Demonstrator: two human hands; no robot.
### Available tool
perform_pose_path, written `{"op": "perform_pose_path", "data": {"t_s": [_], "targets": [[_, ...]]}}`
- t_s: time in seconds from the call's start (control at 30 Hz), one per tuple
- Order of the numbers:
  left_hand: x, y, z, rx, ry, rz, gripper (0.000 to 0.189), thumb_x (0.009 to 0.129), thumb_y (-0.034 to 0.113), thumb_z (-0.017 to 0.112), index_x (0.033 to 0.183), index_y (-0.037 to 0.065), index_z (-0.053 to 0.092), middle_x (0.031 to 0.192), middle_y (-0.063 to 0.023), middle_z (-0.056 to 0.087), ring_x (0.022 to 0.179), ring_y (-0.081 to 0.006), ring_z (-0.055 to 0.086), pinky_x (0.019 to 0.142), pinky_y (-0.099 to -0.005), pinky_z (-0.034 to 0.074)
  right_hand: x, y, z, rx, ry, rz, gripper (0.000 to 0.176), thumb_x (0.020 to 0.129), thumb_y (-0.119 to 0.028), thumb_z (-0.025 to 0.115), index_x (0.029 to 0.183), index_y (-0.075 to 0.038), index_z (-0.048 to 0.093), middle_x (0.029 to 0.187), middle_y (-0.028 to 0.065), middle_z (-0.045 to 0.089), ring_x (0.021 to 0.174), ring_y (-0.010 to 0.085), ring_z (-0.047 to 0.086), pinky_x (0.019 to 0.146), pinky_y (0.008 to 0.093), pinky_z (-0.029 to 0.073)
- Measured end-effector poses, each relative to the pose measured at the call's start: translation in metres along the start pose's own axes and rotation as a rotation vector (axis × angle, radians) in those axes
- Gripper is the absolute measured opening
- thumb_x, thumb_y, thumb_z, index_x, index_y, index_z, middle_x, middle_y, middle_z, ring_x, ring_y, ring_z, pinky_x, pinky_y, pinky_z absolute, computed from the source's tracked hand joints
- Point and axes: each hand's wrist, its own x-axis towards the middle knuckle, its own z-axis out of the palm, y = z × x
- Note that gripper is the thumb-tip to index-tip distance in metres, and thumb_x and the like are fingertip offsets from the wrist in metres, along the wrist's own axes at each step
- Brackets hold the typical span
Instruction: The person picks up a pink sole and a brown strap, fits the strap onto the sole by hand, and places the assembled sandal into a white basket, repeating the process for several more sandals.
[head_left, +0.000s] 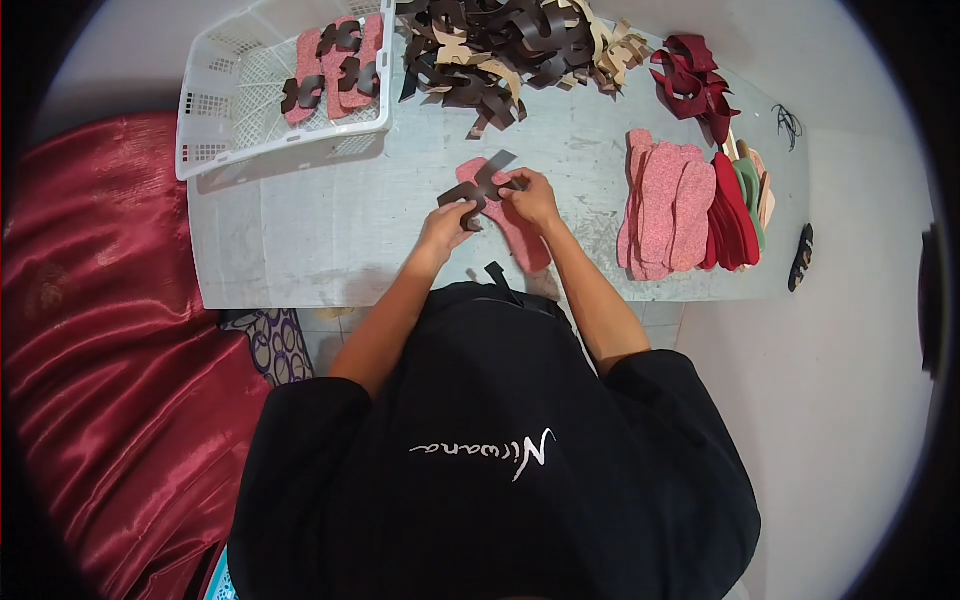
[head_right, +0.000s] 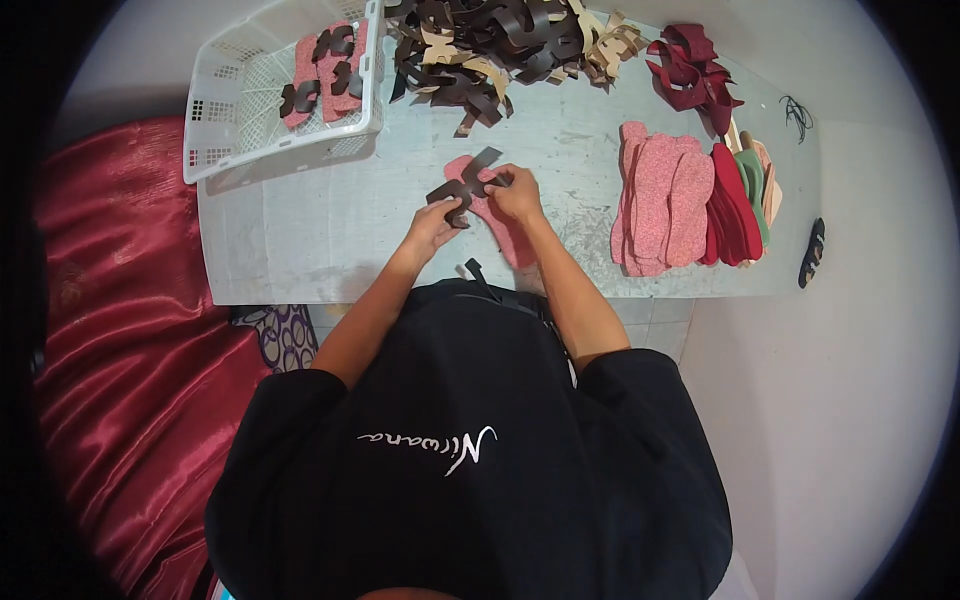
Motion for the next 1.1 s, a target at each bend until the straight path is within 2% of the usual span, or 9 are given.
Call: {"op": "perform_pose_path", "data": {"t_s": [0.03,0.23,0.3,0.4,0.43,0.57,0.83,0.93,1.1], "targets": [[0.000,0.004,0.002,-0.039,-0.038,0.056,0.030,0.089,0.029,0.071,0.111,0.010,0.066,0.101,-0.0015,0.068,0.099,-0.0140,0.063,0.090,-0.0345,0.050,0.000,0.005,0.004,0.237,-0.029,0.012,0.037,0.079,-0.003,0.076,0.114,-0.003,0.064,0.073,0.0053,0.063,0.067,0.0179,0.058,0.067,0.0302,0.050],[0.005,0.022,0.009,0.174,0.013,0.238,0.033,0.087,0.030,0.073,0.113,0.011,0.063,0.101,-0.0003,0.067,0.094,-0.0126,0.063,0.085,-0.0322,0.049,-0.028,-0.017,-0.004,0.866,-0.014,0.179,0.025,0.090,0.002,0.063,0.114,-0.004,0.062,0.084,0.0014,0.062,0.066,0.0121,0.054,0.063,0.0285,0.046],[0.024,0.008,0.009,0.432,0.459,0.712,0.037,0.087,0.032,0.073,0.113,0.008,0.063,0.101,-0.0033,0.065,0.087,-0.0140,0.063,0.079,-0.0309,0.051,-0.049,-0.041,-0.005,0.901,0.004,0.204,0.025,0.091,0.002,0.062,0.114,-0.005,0.061,0.086,0.0016,0.061,0.068,0.0114,0.055,0.063,0.0273,0.046],[-0.018,0.030,0.019,0.207,0.177,0.459,0.040,0.087,0.032,0.074,0.115,0.006,0.061,0.103,-0.0060,0.064,0.083,-0.0156,0.063,0.075,-0.0288,0.051,-0.071,-0.055,-0.004,0.924,0.019,0.215,0.023,0.092,0.000,0.062,0.115,-0.005,0.061,0.088,0.0018,0.061,0.070,0.0107,0.056,0.063,0.0262,0.047],[-0.021,0.035,0.017,0.024,-0.035,0.318,0.034,0.092,0.023,0.069,0.118,0.003,0.058,0.105,-0.0075,0.065,0.099,-0.0168,0.064,0.086,-0.0331,0.054,-0.074,-0.056,-0.003,0.914,0.016,0.202,0.023,0.092,-0.001,0.062,0.115,-0.005,0.061,0.088,0.0017,0.061,0.071,0.0107,0.057,0.062,0.0262,0.048],[-0.059,0.041,0.030,-0.222,-0.365,0.346,0.026,0.092,0.008,0.067,0.116,0.001,0.058,0.109,-0.0098,0.066,0.097,-0.0177,0.066,0.088,-0.0307,0.055,-0.086,-0.054,0.002,0.820,0.057,0.119,0.022,0.091,-0.004,0.066,0.114,-0.006,0.063,0.089,0.0018,0.061,0.074,0.0116,0.059,0.064,0.0287,0.050],[-0.059,0.044,0.044,-0.161,-0.387,0.505,0.030,0.090,0.001,0.065,0.119,0.000,0.056,0.110,-0.0100,0.065,0.101,-0.0196,0.065,0.091,-0.0321,0.053,-0.086,-0.049,-0.009,0.340,0.252,-0.172,0.042,0.077,-0.015,0.084,0.110,0.003,0.065,0.108,0.0145,0.068,0.088,0.0153,0.067,0.071,0.0277,0.054],[-0.059,0.043,0.047,-0.194,-0.375,0.500,0.031,0.090,0.001,0.065,0.120,0.000,0.055,0.112,-0.0098,0.065,0.104,-0.0195,0.063,0.093,-0.0329,0.051,-0.082,-0.050,-0.014,0.427,0.181,-0.173,0.041,0.077,-0.013,0.083,0.110,0.005,0.065,0.110,0.0171,0.068,0.089,0.0172,0.067,0.073,0.0281,0.055],[-0.055,0.042,0.045,-0.188,-0.353,0.550,0.032,0.091,0.002,0.065,0.121,0.000,0.055,0.112,-0.0096,0.064,0.105,-0.0197,0.063,0.095,-0.0336,0.050,-0.085,-0.062,-0.014,0.481,0.072,-0.139,0.029,0.084,-0.005,0.076,0.110,0.005,0.065,0.100,0.0094,0.070,0.085,0.0130,0.067,0.074,0.0256,0.056]]}}
